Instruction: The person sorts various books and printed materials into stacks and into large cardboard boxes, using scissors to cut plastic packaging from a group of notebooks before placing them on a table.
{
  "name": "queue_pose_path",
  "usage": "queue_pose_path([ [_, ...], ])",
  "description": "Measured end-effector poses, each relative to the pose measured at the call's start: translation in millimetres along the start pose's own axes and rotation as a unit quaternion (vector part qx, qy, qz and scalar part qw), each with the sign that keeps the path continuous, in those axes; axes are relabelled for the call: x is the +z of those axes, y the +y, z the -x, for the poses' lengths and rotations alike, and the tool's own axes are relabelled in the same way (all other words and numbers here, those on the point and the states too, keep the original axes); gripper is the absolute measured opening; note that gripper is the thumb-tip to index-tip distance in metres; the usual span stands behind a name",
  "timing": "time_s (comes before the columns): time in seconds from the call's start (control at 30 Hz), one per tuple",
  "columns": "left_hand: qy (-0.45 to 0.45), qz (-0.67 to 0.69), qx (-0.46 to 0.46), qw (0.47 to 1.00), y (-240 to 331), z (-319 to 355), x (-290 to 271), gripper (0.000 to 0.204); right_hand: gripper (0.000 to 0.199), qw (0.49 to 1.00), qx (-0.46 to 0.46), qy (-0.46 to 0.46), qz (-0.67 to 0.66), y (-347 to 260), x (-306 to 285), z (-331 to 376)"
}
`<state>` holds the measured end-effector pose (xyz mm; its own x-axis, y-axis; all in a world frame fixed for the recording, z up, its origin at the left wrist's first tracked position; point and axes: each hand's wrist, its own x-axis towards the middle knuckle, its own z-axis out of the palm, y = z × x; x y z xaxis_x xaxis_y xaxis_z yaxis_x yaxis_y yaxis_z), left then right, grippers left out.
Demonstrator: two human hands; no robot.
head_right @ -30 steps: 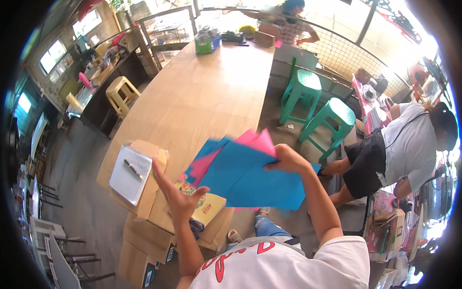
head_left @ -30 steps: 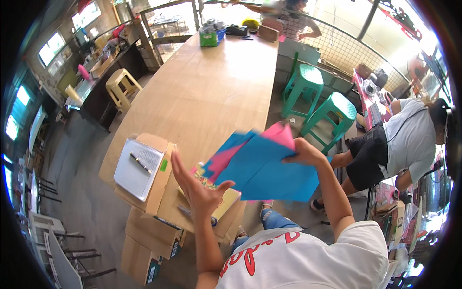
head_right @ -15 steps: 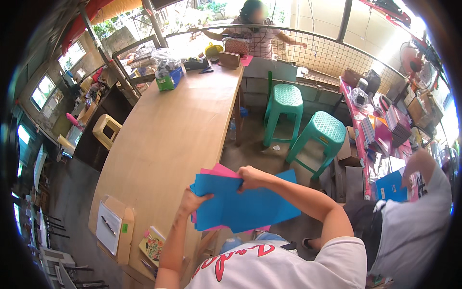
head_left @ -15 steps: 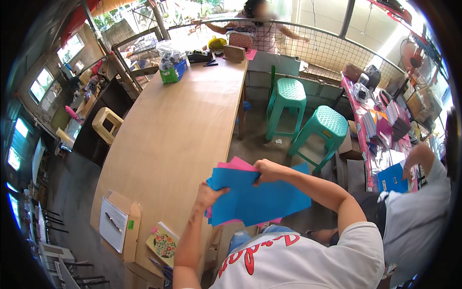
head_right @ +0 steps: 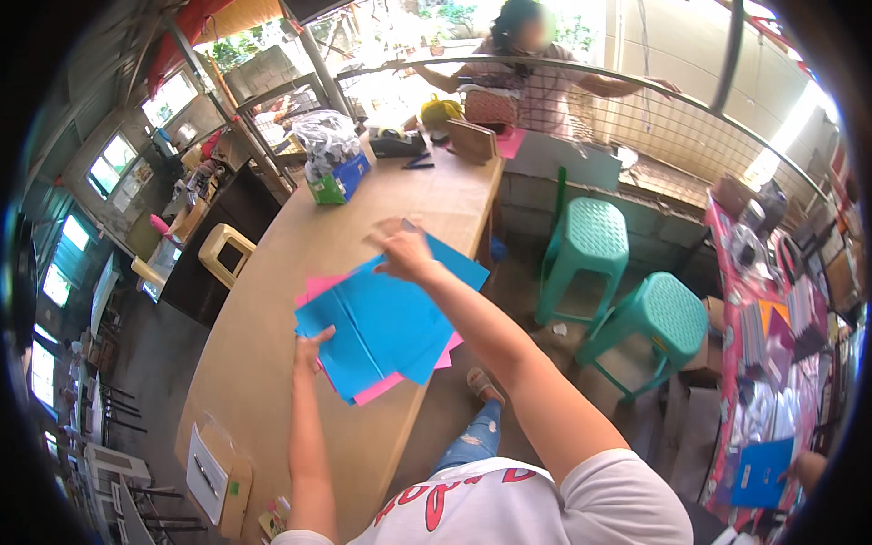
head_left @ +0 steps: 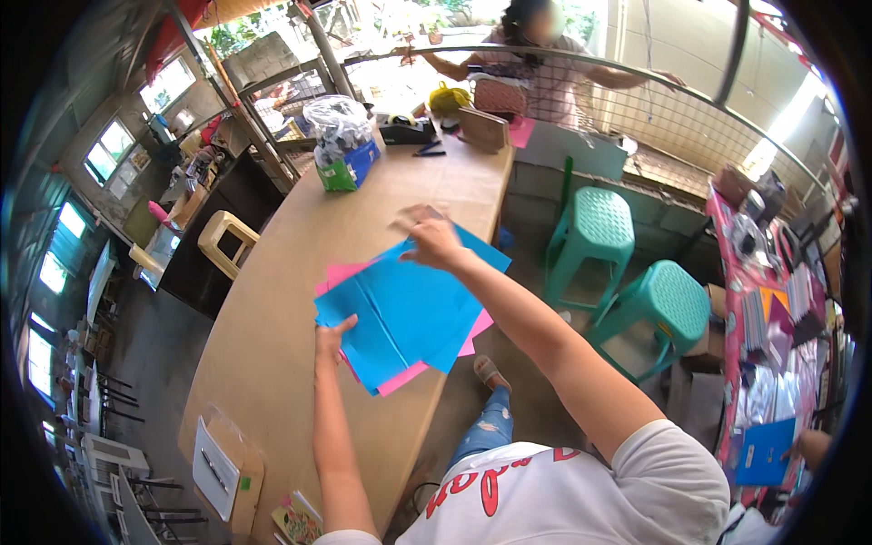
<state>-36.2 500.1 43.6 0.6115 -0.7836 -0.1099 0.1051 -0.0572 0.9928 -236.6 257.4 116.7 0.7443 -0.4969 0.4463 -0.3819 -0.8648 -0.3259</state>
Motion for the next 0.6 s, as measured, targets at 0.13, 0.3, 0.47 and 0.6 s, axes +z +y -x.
queue_pose_path([
  [0.13,-0.024,-0.009,-0.033,0.999,-50.8,-83.2,34.8,0.059,0.110,0.926,0.353,-0.121,-0.055,192.2,49.7,13.6],
  [0.3,0.045,0.006,-0.182,0.982,-88.4,-68.4,25.0,0.052,0.099,0.941,0.243,-0.209,-0.110,139.1,99.4,53.2],
  [0.47,0.068,0.004,-0.029,0.997,-35.7,-104.4,83.6,0.046,0.115,0.923,0.340,-0.129,-0.123,179.0,64.1,25.7],
  [0.6,0.079,-0.059,0.044,0.994,6.8,-147.0,77.2,0.043,0.063,0.723,0.291,-0.274,-0.564,218.8,31.1,-40.4],
])
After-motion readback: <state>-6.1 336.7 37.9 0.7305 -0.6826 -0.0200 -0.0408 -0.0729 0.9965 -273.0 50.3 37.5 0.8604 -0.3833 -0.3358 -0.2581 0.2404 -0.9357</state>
